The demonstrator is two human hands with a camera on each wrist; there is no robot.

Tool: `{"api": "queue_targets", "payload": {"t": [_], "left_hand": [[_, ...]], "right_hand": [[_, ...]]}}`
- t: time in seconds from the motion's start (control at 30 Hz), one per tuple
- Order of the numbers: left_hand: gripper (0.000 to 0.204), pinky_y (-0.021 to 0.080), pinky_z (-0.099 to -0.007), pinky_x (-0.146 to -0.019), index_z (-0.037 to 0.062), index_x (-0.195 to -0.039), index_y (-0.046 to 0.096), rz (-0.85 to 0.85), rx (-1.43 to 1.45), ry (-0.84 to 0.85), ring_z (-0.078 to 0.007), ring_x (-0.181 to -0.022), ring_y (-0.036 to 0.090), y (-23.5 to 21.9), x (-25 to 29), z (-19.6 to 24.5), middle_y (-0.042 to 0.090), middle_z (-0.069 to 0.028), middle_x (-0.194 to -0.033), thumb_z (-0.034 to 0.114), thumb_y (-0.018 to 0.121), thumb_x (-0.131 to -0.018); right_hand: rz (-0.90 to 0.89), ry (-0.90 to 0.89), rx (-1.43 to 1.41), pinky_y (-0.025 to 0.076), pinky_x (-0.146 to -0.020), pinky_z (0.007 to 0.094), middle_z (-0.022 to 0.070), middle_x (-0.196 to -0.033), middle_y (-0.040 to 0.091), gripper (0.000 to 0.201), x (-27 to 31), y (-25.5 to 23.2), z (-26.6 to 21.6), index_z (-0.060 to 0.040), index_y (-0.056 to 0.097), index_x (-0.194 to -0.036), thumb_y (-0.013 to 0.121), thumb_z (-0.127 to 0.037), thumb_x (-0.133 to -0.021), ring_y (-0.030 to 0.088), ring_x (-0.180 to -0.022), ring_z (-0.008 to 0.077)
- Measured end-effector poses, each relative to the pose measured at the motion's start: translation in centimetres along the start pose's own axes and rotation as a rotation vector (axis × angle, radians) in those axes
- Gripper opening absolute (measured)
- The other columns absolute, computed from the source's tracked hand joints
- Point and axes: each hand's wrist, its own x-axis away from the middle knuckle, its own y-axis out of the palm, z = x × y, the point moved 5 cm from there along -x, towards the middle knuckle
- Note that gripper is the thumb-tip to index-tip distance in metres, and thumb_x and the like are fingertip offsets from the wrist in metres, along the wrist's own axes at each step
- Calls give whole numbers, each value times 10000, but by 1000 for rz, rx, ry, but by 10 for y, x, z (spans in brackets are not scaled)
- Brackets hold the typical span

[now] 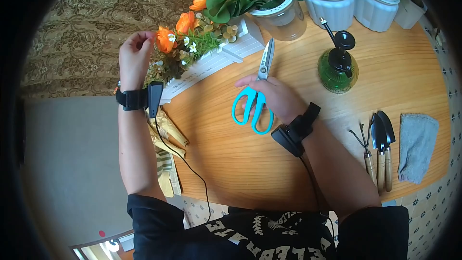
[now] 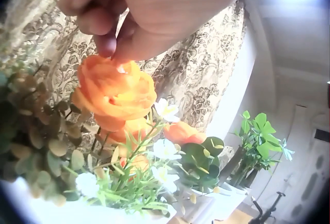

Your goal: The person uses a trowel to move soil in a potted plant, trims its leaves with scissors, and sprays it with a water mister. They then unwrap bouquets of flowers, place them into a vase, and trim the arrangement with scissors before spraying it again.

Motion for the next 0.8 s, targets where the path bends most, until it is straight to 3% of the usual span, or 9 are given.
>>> {"api": "queue_targets", "payload": {"t": [0.07, 0.13, 0.2, 0.3, 0.47, 0.57, 0.67, 0.77, 0.8], "left_hand": [[176, 484, -240, -650, -26, -936, 671, -5, -64, 60, -91, -697, 614, -1, -11, 2, 686, -66, -789, 121, 614, -856], [200, 493, -253, -672, -28, -945, 672, -107, -104, 102, -107, -723, 632, 5, -27, 13, 693, -78, -804, 145, 627, -857], [233, 505, -282, -711, -28, -962, 674, -232, -107, 101, -138, -756, 652, 13, -38, 26, 698, -94, -830, 177, 652, -853], [237, 504, -279, -721, -29, -958, 679, -384, -232, 228, -151, -757, 655, 30, -54, 39, 696, -104, -840, 184, 663, -853], [379, 527, -317, -772, -30, -1161, 596, -695, -260, 118, -184, -853, 667, 51, -55, 54, 691, -106, -944, 184, 669, -858], [372, 527, -301, -767, -36, -1154, 593, -527, -218, 277, -178, -860, 666, 55, -57, 54, 683, -111, -988, 169, 674, -854], [396, 531, -297, -753, -27, -1171, 579, -416, 56, 342, -176, -852, 664, 58, -58, 59, 677, -126, -1006, 183, 680, -851], [422, 477, -303, -899, -13, -1259, 528, -562, 16, 328, -165, -1017, 605, 65, -43, 79, 613, -103, -1196, 180, 640, -901], [404, 482, -298, -889, -15, -1252, 532, -576, 23, 319, -162, -1013, 608, 68, -42, 80, 619, -104, -1184, 162, 633, -903]], "right_hand": [[-9, 5, -9, 515, -659, 292, 120, -903, 631, 370, -1, 0, 1, 6, 548, -1188, 382, -224, -951, 619, -749, 176], [-31, 16, -3, 532, -688, 301, 119, -968, 618, 357, -2, -2, 1, 22, 527, -1200, 391, -200, -955, 624, -824, 185], [-14, 14, 6, 530, -682, 299, 119, -953, 621, 360, -2, -2, 0, 19, 527, -1200, 390, -207, -957, 624, -810, 185], [-16, 12, 10, 526, -672, 297, 121, -926, 626, 360, -1, -1, 0, 16, 528, -1200, 388, -213, -960, 623, -790, 187], [-13, 21, 12, 519, -673, 299, 132, -904, 635, 352, 2, 2, -4, 15, 531, -1198, 377, -206, -970, 621, -779, 188], [-3, 20, 13, 520, -688, 300, 136, -906, 638, 350, 4, 4, -6, 17, 530, -1201, 374, -198, -974, 622, -790, 189], [3, 19, 6, 520, -698, 298, 136, -910, 638, 350, 4, 4, -6, 21, 529, -1204, 375, -194, -975, 622, -801, 189], [5, 22, 4, 521, -703, 299, 136, -909, 637, 350, 3, 4, -5, 23, 528, -1205, 375, -190, -974, 623, -808, 188], [4, 20, 4, 522, -702, 300, 136, -908, 638, 350, 3, 5, -5, 24, 528, -1205, 374, -189, -973, 623, -808, 188]]}}
